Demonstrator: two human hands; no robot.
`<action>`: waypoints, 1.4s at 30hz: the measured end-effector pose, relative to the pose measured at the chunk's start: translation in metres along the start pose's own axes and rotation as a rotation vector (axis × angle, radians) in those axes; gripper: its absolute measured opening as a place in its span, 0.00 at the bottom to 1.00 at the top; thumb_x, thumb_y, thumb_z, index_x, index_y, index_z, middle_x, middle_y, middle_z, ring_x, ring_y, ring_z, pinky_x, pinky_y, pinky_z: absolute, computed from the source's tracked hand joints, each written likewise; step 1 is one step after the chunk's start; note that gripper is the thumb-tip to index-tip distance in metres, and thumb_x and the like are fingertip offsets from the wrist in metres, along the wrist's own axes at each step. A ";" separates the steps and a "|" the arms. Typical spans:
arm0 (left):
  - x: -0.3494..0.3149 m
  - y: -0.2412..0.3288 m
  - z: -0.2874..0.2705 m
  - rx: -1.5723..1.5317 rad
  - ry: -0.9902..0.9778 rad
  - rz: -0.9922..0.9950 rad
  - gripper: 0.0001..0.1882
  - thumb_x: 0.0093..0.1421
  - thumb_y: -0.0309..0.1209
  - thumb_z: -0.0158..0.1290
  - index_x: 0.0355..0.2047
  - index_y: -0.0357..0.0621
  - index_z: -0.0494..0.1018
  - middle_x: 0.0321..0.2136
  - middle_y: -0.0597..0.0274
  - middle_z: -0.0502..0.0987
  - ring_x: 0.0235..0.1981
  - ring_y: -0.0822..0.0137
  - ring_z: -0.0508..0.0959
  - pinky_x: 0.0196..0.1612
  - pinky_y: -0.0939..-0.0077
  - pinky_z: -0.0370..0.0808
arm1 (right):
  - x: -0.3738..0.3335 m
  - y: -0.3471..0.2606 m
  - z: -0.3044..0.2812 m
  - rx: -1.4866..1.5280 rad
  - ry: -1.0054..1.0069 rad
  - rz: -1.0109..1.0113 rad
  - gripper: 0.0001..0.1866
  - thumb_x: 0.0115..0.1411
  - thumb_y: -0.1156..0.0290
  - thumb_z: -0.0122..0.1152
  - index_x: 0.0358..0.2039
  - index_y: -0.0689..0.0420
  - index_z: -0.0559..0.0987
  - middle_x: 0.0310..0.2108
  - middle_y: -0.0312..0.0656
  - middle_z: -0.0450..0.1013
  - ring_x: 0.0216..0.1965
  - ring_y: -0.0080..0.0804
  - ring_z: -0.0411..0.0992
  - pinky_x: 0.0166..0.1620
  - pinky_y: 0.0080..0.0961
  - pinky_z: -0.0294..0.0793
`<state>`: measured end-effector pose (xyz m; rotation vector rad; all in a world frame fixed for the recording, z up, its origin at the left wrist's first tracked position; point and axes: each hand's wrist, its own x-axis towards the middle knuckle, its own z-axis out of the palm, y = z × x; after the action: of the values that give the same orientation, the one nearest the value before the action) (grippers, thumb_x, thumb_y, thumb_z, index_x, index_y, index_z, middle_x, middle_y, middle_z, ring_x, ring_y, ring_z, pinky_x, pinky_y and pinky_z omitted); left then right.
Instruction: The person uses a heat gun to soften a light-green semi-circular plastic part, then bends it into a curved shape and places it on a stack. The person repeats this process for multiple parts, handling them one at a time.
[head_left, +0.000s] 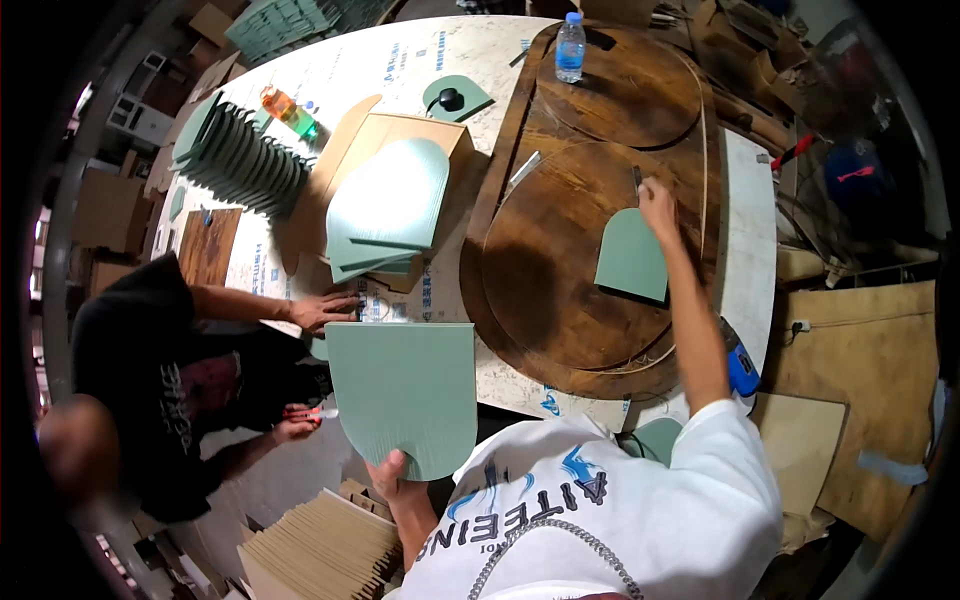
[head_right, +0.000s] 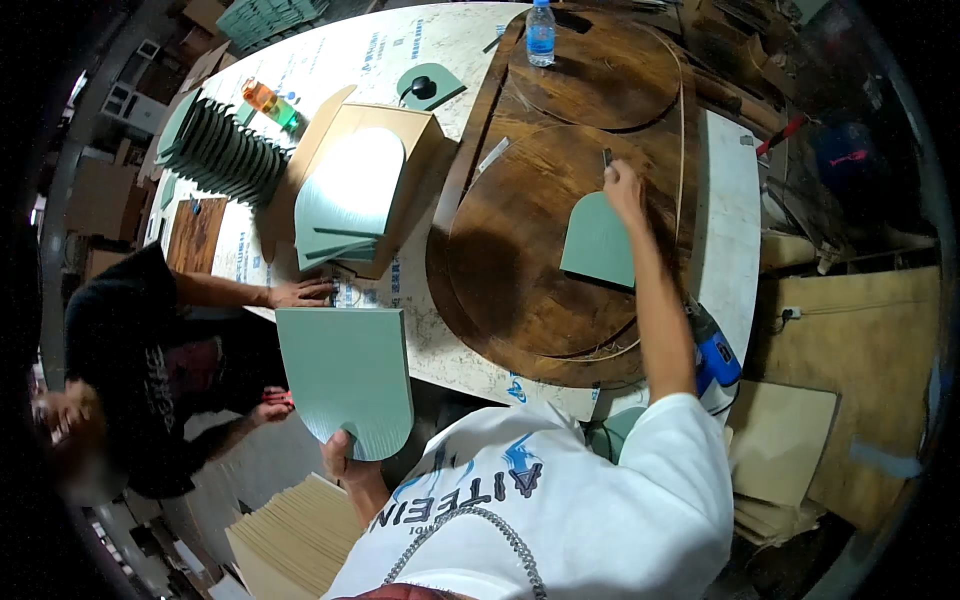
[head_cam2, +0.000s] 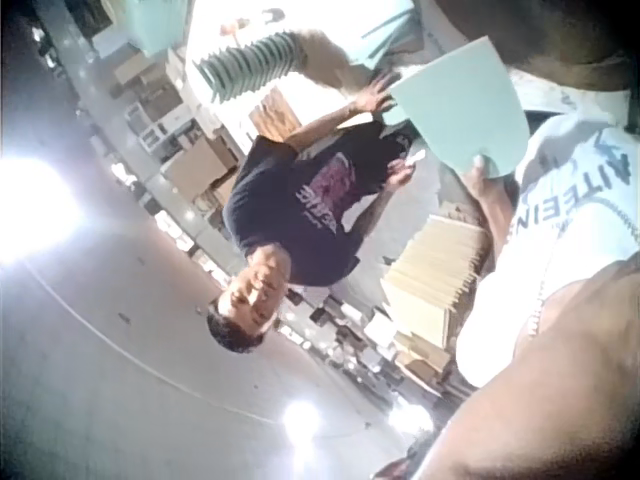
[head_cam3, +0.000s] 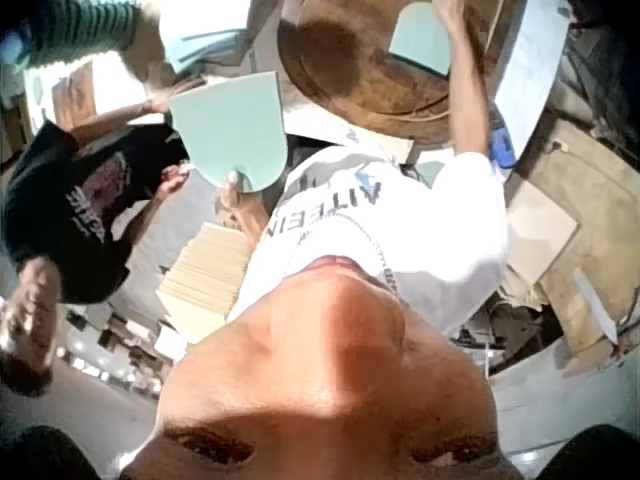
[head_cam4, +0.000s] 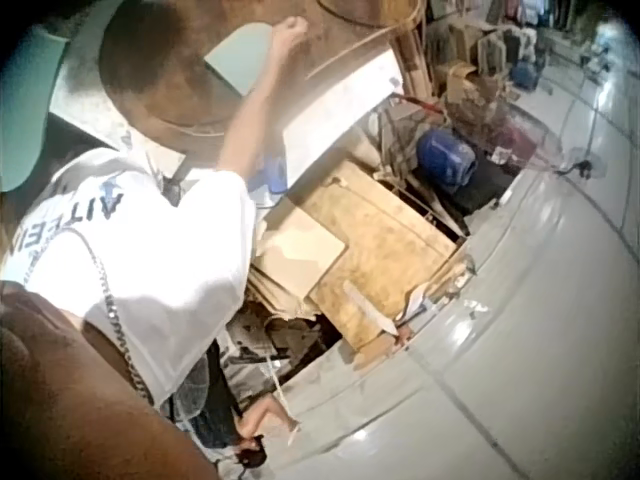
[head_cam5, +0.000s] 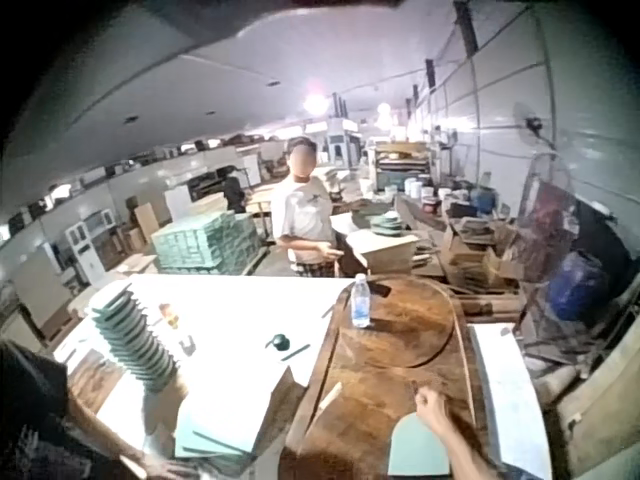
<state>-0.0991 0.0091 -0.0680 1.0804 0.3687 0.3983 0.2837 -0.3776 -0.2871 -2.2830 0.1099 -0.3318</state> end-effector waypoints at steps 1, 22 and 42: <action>-0.006 0.000 -0.001 -0.019 0.033 -0.007 0.35 0.45 0.34 0.55 0.53 0.34 0.59 0.45 0.51 0.69 0.44 0.59 0.72 0.46 0.67 0.71 | -0.029 -0.037 -0.011 0.163 -0.068 -0.064 0.12 0.60 0.68 0.51 0.26 0.64 0.72 0.20 0.42 0.66 0.23 0.29 0.65 0.29 0.27 0.65; -0.038 0.008 0.032 -0.104 -0.089 -0.106 0.35 0.43 0.32 0.55 0.53 0.33 0.59 0.44 0.52 0.70 0.44 0.60 0.73 0.45 0.68 0.71 | -0.246 -0.297 -0.124 1.164 -0.761 -0.121 0.29 0.58 0.72 0.59 0.59 0.59 0.62 0.46 0.48 0.71 0.44 0.28 0.71 0.49 0.23 0.71; -0.056 0.012 0.023 0.038 -0.090 -0.158 0.42 0.39 0.35 0.60 0.55 0.31 0.57 0.45 0.49 0.69 0.45 0.58 0.73 0.47 0.68 0.70 | -0.259 -0.312 -0.141 1.117 -0.353 -0.128 0.15 0.59 0.69 0.59 0.43 0.66 0.75 0.32 0.40 0.76 0.28 0.14 0.70 0.30 0.09 0.68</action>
<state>-0.1387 -0.0313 -0.0423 1.0939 0.3799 0.2019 -0.0122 -0.2228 -0.0177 -1.2037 -0.3310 -0.0129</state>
